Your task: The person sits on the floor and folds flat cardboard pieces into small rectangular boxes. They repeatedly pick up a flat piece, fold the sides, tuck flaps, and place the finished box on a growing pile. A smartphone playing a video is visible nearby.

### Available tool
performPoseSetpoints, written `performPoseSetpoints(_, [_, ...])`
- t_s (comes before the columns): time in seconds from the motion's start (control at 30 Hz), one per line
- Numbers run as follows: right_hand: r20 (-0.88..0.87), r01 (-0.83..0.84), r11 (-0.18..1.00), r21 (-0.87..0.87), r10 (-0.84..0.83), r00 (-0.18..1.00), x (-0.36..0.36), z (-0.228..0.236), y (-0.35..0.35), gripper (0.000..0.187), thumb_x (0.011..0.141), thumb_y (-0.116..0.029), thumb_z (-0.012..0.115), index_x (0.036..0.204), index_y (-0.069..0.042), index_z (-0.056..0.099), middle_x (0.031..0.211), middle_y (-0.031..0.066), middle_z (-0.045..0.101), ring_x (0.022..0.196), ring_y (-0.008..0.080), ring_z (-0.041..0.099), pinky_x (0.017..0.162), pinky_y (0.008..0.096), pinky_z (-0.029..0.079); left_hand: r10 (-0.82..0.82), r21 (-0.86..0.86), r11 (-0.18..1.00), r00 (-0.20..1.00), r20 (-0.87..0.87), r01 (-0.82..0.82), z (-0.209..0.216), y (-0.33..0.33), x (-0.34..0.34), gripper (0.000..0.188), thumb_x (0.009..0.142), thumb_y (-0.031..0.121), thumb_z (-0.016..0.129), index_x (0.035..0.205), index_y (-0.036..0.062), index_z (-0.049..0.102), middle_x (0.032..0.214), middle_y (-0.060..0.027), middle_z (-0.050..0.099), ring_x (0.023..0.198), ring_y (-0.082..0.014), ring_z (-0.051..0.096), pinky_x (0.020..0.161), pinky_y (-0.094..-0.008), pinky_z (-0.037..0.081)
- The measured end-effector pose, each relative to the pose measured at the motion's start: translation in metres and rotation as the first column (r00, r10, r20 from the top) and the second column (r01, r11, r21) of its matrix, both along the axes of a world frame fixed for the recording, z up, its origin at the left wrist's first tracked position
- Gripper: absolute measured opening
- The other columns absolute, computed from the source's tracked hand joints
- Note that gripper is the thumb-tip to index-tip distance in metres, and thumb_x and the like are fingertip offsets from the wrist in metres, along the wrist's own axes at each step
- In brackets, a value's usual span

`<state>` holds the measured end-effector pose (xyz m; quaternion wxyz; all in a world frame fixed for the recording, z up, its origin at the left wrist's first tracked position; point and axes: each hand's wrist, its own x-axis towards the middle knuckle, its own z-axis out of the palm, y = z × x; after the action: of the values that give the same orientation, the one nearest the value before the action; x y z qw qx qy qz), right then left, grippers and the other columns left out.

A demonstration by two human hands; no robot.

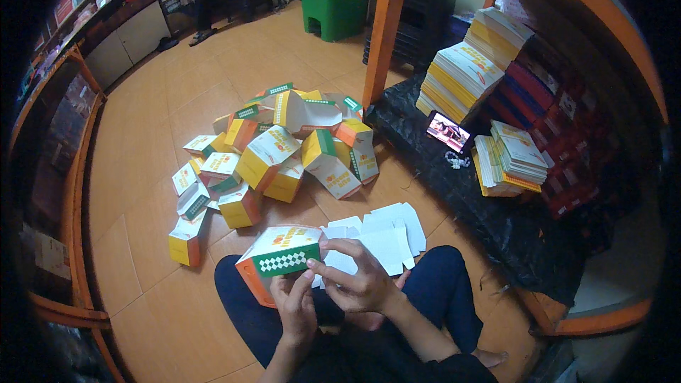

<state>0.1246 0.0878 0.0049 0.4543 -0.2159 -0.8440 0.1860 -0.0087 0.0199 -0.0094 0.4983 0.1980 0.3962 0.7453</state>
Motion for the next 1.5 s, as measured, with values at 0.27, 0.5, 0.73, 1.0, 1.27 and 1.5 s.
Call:
performPoseSetpoints(0.27, [-0.115,0.189,0.943,-0.272,-0.227,0.967,0.001,-0.022,0.012,0.043,0.078,0.004,0.071,0.118,-0.005,0.060,0.109,0.0156,0.067,0.106,0.0325,0.069,0.088,0.0396,0.056,-0.236,0.147,0.971,0.844,0.481,0.188,-0.007,0.005,-0.025,0.037,0.100,0.018,0.061,0.130,-0.0027,0.054,0.125,-0.0125,0.064,0.112,-0.0226,0.063,0.103,-0.0377,0.049])
performPoseSetpoints(0.5, [-0.182,0.374,0.923,-0.096,-0.385,0.905,0.003,-0.017,-0.006,0.024,0.072,0.003,0.078,0.095,-0.001,0.070,0.083,0.0096,0.064,0.070,0.0250,0.063,0.064,0.0343,0.053,-0.313,0.147,0.950,0.855,0.413,0.277,-0.012,0.013,-0.013,0.071,0.091,0.038,0.073,0.147,0.0106,0.038,0.128,-0.0092,0.057,0.117,-0.0219,0.055,0.103,-0.0387,0.040])
performPoseSetpoints(0.73, [-0.089,0.238,0.966,-0.100,-0.247,0.965,0.004,0.004,-0.012,0.045,0.072,0.009,0.074,0.115,-0.003,0.075,0.094,0.0118,0.069,0.079,0.0221,0.069,0.068,0.0314,0.058,-0.131,-0.099,0.989,0.951,-0.278,0.107,0.013,0.013,-0.010,0.014,0.097,0.010,0.066,0.101,-0.0034,0.068,0.081,-0.0050,0.067,0.074,-0.0123,0.063,0.069,-0.0255,0.050])
performPoseSetpoints(1.0, [-0.300,0.090,0.929,-0.359,-0.206,0.931,0.012,0.017,-0.017,0.015,0.077,0.002,0.080,0.091,0.001,0.074,0.089,0.0114,0.068,0.077,0.0194,0.066,0.070,0.0290,0.052,0.277,0.122,0.959,0.745,-0.607,-0.257,0.001,0.006,-0.006,0.016,0.085,-0.007,0.074,0.100,-0.0025,0.069,0.090,-0.0084,0.067,0.078,-0.0158,0.065,0.070,-0.0275,0.052])
performPoseSetpoints(1.27, [-0.471,-0.242,0.771,-0.589,-0.085,0.878,-0.001,0.012,-0.021,0.014,0.083,0.000,0.076,0.097,0.002,0.072,0.096,0.0113,0.064,0.093,0.0189,0.060,0.083,0.0290,0.047,0.428,0.303,0.903,0.575,-0.697,-0.304,-0.006,-0.004,0.011,0.016,0.081,-0.011,0.075,0.093,-0.0018,0.072,0.087,-0.0099,0.068,0.079,-0.0162,0.064,0.071,-0.0263,0.051])
performPoseSetpoints(1.5, [-0.412,-0.188,0.841,-0.507,-0.045,0.910,-0.005,0.006,-0.016,0.015,0.085,-0.004,0.077,0.099,-0.001,0.073,0.096,0.0095,0.064,0.090,0.0197,0.062,0.081,0.0306,0.049,0.349,0.214,0.937,0.775,-0.526,-0.277,-0.004,-0.006,0.012,0.012,0.084,-0.009,0.073,0.094,-0.0036,0.072,0.087,-0.0093,0.068,0.078,-0.0153,0.065,0.072,-0.0262,0.051])
